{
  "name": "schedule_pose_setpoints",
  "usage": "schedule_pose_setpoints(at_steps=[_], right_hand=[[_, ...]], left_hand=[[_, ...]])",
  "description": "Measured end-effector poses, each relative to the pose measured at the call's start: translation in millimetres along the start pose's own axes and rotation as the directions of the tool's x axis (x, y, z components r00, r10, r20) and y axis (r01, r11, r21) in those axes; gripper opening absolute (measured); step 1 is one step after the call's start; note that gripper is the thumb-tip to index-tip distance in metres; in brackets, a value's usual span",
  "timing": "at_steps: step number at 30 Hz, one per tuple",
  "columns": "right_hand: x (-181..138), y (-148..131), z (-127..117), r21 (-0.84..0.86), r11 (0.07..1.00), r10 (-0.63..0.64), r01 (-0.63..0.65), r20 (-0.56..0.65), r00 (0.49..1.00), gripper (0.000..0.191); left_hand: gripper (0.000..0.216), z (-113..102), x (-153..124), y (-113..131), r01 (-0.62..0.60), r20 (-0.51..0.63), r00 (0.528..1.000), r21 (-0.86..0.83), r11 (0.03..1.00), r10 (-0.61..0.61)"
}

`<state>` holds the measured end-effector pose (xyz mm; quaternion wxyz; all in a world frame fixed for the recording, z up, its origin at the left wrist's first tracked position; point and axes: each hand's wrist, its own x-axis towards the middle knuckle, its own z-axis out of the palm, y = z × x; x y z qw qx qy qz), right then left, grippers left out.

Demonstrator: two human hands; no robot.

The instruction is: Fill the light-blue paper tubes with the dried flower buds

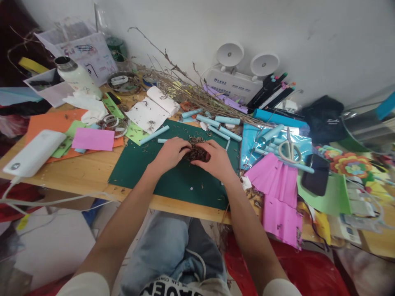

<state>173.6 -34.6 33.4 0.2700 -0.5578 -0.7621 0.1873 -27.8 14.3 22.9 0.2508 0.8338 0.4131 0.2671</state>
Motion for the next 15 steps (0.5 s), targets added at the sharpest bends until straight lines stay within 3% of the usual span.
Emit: schedule_pose_setpoints(at_steps=[2, 5, 7, 10, 15], right_hand=[[0, -3, 3, 0.099, 0.995, 0.002, 0.002, -0.041, 0.999, 0.05], [1, -6, 7, 0.216, 0.976, 0.02, 0.019, -0.178, 0.984, 0.021], [1, -6, 8, 0.253, 0.967, 0.034, 0.033, -0.254, 0.967, 0.012], [2, -1, 9, 0.319, 0.948, 0.118, -0.024, -0.279, 0.953, 0.011], [5, 6, 9, 0.497, 0.855, 0.295, -0.148, -0.232, 0.927, 0.016]], left_hand=[[0.017, 4, 1, 3, 0.039, -0.073, 0.996, -0.133, 0.99, -0.049], [0.016, 11, 3, 9, 0.103, -0.089, 0.985, -0.378, 0.92, -0.147], [0.017, 16, 4, 11, 0.142, -0.077, 0.975, -0.495, 0.857, -0.207], [0.017, 22, 6, 10, 0.177, -0.067, 0.965, -0.544, 0.82, -0.253], [0.02, 25, 7, 8, 0.205, -0.091, 0.954, -0.5, 0.841, -0.287]])
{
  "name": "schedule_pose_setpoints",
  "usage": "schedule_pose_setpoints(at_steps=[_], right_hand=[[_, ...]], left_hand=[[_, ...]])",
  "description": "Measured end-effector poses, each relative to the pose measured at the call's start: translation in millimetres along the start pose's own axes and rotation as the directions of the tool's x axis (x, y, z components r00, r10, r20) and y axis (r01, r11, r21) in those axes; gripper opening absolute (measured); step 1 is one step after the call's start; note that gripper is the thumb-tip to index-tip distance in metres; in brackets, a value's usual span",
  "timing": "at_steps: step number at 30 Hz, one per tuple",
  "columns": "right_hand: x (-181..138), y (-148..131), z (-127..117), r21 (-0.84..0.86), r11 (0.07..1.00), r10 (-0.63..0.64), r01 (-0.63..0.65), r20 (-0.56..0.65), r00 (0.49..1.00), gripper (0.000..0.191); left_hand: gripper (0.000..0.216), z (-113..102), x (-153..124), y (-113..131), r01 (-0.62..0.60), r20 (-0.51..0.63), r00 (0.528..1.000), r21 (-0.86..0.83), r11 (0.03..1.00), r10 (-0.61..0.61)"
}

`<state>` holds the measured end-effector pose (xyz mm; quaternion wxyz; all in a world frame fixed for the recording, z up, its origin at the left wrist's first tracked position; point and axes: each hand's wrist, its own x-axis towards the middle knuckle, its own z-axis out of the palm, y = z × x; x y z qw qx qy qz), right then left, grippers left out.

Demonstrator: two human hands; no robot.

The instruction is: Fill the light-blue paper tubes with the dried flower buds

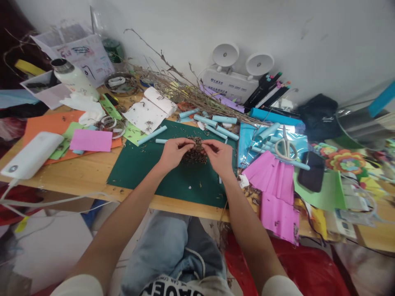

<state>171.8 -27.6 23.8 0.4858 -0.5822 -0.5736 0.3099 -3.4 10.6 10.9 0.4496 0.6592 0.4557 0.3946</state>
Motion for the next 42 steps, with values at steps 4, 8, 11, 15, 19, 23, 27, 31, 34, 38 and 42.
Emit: schedule_pose_setpoints(at_steps=[4, 8, 11, 15, 19, 23, 27, 31, 34, 38, 42], right_hand=[[0, -4, -4, -0.092, 0.992, -0.08, 0.085, 0.057, 0.995, 0.023], [0, -7, -9, -0.354, 0.898, -0.215, 0.26, 0.161, 0.963, 0.024], [0, -4, -10, -0.454, 0.838, -0.176, 0.304, 0.304, 0.936, 0.028], [1, 1, -8, -0.403, 0.867, -0.185, 0.292, 0.285, 0.941, 0.027], [1, -1, -7, -0.21, 0.961, -0.157, 0.178, 0.109, 0.981, 0.023], [3, 0, -6, 0.009, 1.0, -0.021, 0.021, 0.009, 1.0, 0.018], [5, 2, -7, 0.115, 0.993, -0.012, 0.009, 0.024, 1.0, 0.021], [3, -2, -4, 0.088, 0.989, -0.129, 0.117, 0.149, 0.98, 0.022], [0, 0, 2, 0.078, 0.991, -0.119, 0.109, 0.14, 0.983, 0.022], [-1, 4, 6, 0.102, 0.994, -0.031, 0.023, 0.076, 0.997, 0.025], [-2, 1, 3, -0.032, 0.998, -0.057, 0.059, 0.048, 0.997, 0.018]], left_hand=[[0.026, -2, -2, 2, -0.137, 0.001, 0.99, 0.166, 0.977, 0.138], [0.026, -9, -5, 2, -0.259, 0.006, 0.958, 0.449, 0.855, 0.287], [0.025, -13, -6, 2, -0.238, 0.067, 0.969, 0.525, 0.817, 0.239], [0.021, -12, -7, 0, -0.279, 0.22, 0.958, 0.557, 0.782, 0.185], [0.014, -8, -7, -1, -0.342, 0.32, 0.931, 0.595, 0.727, 0.176], [0.015, -6, -5, 1, -0.296, 0.261, 0.949, 0.538, 0.79, 0.178], [0.017, -6, -5, 4, -0.212, 0.182, 0.973, 0.465, 0.859, 0.141], [0.015, -4, -6, 3, -0.205, 0.172, 0.973, 0.321, 0.925, 0.156], [0.026, -4, -7, 3, -0.201, 0.172, 0.971, 0.222, 0.954, 0.165], [0.026, -3, -9, 5, -0.218, 0.194, 0.964, 0.197, 0.956, 0.18], [0.009, 0, -9, 4, -0.209, 0.142, 0.974, 0.259, 0.943, 0.177]])
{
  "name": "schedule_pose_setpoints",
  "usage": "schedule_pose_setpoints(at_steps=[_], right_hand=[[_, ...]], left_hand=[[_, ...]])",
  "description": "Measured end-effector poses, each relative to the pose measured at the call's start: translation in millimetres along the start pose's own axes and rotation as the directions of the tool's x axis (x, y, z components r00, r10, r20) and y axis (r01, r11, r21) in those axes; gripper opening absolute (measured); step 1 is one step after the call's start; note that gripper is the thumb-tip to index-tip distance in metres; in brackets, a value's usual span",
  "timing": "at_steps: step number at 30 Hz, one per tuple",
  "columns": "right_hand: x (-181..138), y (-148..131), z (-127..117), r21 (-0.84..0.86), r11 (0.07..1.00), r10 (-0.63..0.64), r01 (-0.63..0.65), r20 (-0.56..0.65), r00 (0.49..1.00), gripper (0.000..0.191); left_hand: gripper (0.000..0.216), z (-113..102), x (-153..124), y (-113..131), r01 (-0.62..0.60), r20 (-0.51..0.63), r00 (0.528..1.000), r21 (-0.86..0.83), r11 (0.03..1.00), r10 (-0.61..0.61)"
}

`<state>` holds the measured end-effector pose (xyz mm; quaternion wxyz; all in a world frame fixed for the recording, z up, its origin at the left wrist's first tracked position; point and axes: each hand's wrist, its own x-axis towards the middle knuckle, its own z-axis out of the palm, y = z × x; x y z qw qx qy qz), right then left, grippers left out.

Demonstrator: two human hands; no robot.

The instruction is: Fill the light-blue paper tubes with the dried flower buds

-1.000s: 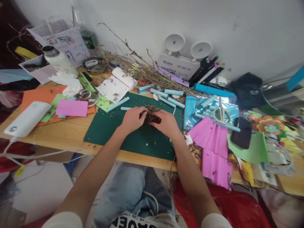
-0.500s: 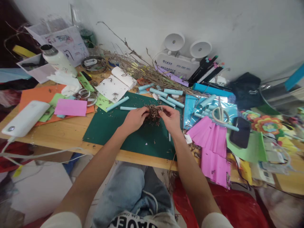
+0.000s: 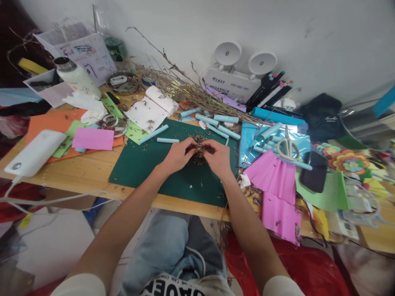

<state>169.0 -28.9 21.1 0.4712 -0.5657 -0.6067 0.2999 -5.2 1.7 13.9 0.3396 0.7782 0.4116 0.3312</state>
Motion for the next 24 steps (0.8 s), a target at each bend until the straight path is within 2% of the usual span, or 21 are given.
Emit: schedule_pose_setpoints(at_steps=[2, 4, 7, 9, 12, 17, 21, 24], right_hand=[[0, -1, -3, -0.061, 0.998, -0.024, 0.024, -0.006, 1.0, 0.02], [1, -1, -7, -0.054, 0.998, -0.035, 0.033, -0.046, 0.998, 0.022], [3, 1, -13, -0.018, 0.998, -0.058, 0.056, -0.118, 0.991, 0.023], [4, 1, -15, -0.025, 0.994, -0.103, 0.102, -0.068, 0.992, 0.024], [6, 0, -18, -0.059, 0.983, -0.168, 0.173, 0.081, 0.982, 0.027], [7, 2, -16, -0.183, 0.973, -0.137, 0.144, 0.052, 0.989, 0.025], [7, 4, -11, -0.312, 0.932, -0.141, 0.184, 0.158, 0.977, 0.02], [5, 2, -11, -0.286, 0.936, -0.171, 0.204, 0.137, 0.976, 0.018]], left_hand=[[0.007, 0, 1, -2, 0.011, -0.048, 0.999, 0.03, 0.999, -0.009], [0.011, 0, 3, -6, 0.011, -0.078, 0.997, 0.045, 0.999, -0.007], [0.018, -2, 4, -9, -0.032, -0.069, 0.997, 0.125, 0.992, 0.04], [0.026, -3, 3, -8, -0.08, -0.031, 0.996, 0.224, 0.971, 0.089], [0.038, -3, 1, -4, -0.099, -0.03, 0.993, 0.33, 0.939, 0.115], [0.038, 1, 0, -3, -0.097, -0.051, 0.99, 0.423, 0.901, 0.13], [0.027, 6, 0, -10, -0.158, 0.021, 0.985, 0.483, 0.861, 0.169], [0.021, 8, 1, -11, -0.188, 0.021, 0.979, 0.469, 0.863, 0.202]])
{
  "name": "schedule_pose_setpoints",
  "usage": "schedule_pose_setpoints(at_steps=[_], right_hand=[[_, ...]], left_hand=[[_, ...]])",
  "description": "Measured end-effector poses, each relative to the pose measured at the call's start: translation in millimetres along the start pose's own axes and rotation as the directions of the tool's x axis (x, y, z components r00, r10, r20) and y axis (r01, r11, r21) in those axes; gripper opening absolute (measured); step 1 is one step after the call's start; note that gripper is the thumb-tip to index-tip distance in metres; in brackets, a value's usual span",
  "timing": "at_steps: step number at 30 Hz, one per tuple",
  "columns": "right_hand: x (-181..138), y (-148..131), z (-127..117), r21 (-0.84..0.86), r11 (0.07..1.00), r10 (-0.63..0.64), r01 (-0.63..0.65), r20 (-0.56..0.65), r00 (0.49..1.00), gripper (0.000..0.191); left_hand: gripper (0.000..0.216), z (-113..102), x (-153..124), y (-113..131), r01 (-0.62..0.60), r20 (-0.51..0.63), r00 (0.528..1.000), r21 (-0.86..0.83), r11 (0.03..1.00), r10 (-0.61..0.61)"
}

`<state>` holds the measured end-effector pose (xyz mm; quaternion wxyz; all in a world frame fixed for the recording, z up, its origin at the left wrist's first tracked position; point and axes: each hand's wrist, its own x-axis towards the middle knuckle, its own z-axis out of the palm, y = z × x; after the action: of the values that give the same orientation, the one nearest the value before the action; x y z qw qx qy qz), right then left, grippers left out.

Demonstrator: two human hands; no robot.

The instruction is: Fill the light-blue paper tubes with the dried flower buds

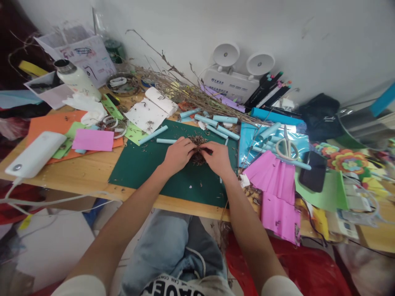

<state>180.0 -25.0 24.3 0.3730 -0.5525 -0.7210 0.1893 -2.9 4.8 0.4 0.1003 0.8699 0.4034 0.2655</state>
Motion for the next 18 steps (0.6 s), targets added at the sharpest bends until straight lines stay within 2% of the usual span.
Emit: schedule_pose_setpoints(at_steps=[4, 7, 9, 12, 15, 18], right_hand=[[-1, -2, -6, 0.1, 0.994, 0.046, -0.033, -0.127, 0.991, 0.017], [-1, 2, -7, 0.074, 0.997, 0.032, -0.024, -0.103, 0.994, 0.022], [-1, 5, -6, 0.038, 0.999, 0.002, 0.0, -0.059, 0.998, 0.027], [-1, 4, -2, -0.008, 1.0, -0.02, 0.02, -0.02, 1.0, 0.027], [-2, 1, 1, -0.053, 0.998, -0.021, 0.02, -0.007, 1.0, 0.028], [-2, 1, 4, -0.054, 0.998, -0.021, 0.022, 0.019, 1.0, 0.021]], left_hand=[[0.024, -6, 0, 3, -0.032, -0.088, 0.996, -0.071, 0.997, 0.026], [0.032, -19, 0, -2, -0.032, -0.131, 0.991, -0.093, 0.995, 0.019], [0.036, -29, -1, -11, 0.047, -0.16, 0.985, -0.068, 0.997, -0.057], [0.032, -39, -3, -30, 0.139, -0.087, 0.987, 0.033, 0.99, -0.136], [0.026, -41, -6, -44, 0.127, 0.013, 0.992, 0.056, 0.99, -0.128], [0.021, -41, -6, -46, 0.113, 0.055, 0.992, 0.039, 0.993, -0.115]])
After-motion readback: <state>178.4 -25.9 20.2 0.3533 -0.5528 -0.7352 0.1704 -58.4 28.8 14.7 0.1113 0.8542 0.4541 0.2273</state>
